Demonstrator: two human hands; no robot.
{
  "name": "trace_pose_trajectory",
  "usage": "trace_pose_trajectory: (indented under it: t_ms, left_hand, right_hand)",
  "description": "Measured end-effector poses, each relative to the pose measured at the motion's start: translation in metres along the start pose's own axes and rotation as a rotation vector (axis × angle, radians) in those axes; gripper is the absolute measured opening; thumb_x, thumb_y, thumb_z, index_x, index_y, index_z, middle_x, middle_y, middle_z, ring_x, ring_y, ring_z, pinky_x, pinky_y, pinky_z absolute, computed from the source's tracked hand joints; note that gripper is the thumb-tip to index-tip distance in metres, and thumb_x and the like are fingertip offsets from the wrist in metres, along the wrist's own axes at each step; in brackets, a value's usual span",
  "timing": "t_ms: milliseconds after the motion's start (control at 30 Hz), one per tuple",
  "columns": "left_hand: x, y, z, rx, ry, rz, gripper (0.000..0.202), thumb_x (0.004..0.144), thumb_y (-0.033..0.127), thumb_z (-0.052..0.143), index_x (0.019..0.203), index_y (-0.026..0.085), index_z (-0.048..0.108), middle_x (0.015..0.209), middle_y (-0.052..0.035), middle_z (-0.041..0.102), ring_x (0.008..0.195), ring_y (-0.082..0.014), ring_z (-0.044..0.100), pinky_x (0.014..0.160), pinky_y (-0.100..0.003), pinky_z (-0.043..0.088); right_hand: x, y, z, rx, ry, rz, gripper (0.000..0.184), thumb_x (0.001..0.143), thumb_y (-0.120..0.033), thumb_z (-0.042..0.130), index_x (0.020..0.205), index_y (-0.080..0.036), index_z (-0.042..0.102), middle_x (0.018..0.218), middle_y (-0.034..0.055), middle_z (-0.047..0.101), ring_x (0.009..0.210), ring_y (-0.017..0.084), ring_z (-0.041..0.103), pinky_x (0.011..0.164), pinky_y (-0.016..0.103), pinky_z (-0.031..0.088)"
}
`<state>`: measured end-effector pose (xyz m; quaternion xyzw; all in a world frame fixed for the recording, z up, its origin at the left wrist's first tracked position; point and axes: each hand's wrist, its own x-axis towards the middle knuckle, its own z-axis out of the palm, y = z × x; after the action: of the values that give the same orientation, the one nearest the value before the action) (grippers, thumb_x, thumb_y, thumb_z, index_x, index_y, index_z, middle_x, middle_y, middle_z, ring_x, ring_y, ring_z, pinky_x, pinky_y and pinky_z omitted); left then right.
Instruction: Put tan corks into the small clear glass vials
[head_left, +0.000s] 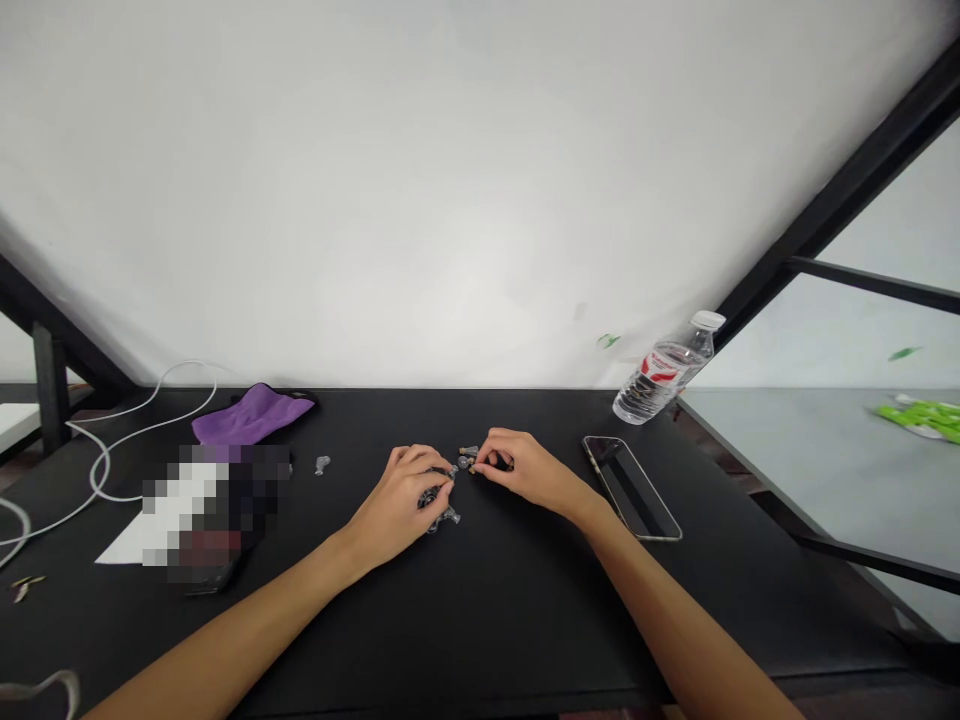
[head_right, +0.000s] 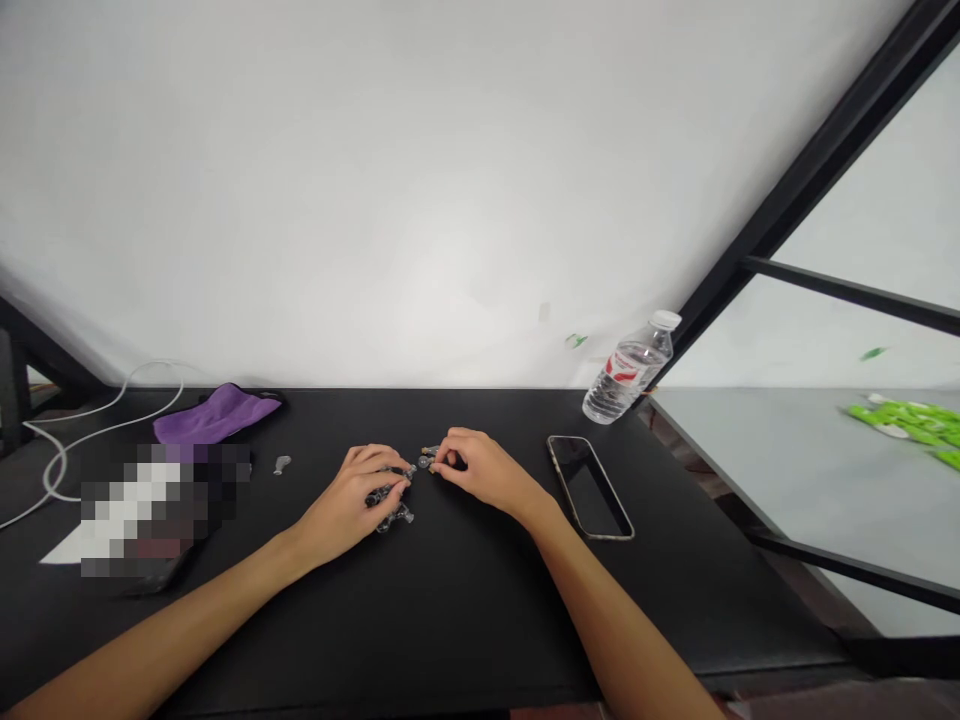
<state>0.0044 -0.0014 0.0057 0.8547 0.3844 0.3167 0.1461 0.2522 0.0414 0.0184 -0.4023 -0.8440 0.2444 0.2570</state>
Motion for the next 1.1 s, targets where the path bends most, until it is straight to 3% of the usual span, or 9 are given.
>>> trace_pose_trajectory:
  t_ms: [467,733,1100]
  left_hand:
    - [-0.001,0.003,0.0,0.022,-0.024,0.018,0.019,0.1,0.018,0.058,0.112,0.024,0.072,0.115,-0.0035,0.072,0.114,-0.0217,0.062,0.103,-0.042,0.041]
    - [-0.004,0.014,0.001,0.213,-0.004,0.023,0.039,0.093,0.035,0.069,0.128,0.022,0.06,0.129,-0.0094,0.063,0.122,-0.0297,0.06,0.105,-0.048,0.044]
    - [-0.004,0.015,0.001,0.251,-0.091,0.05,0.024,0.093,0.024,0.062,0.116,0.021,0.06,0.113,-0.0057,0.067,0.116,-0.0264,0.061,0.113,-0.05,0.036]
  right_hand:
    - [0.0,0.0,0.003,-0.021,-0.059,0.009,0.004,0.093,-0.021,0.07,0.089,-0.021,0.071,0.082,-0.0014,0.058,0.072,0.013,0.055,0.067,0.023,0.041]
    - [0.0,0.003,0.004,-0.025,-0.043,-0.004,0.003,0.093,-0.021,0.07,0.09,-0.02,0.071,0.082,-0.0014,0.058,0.07,0.013,0.054,0.066,0.023,0.04]
    - [0.001,0.002,0.006,-0.035,-0.06,0.004,0.002,0.093,-0.02,0.07,0.092,-0.021,0.071,0.082,-0.0019,0.057,0.07,0.012,0.054,0.066,0.023,0.04]
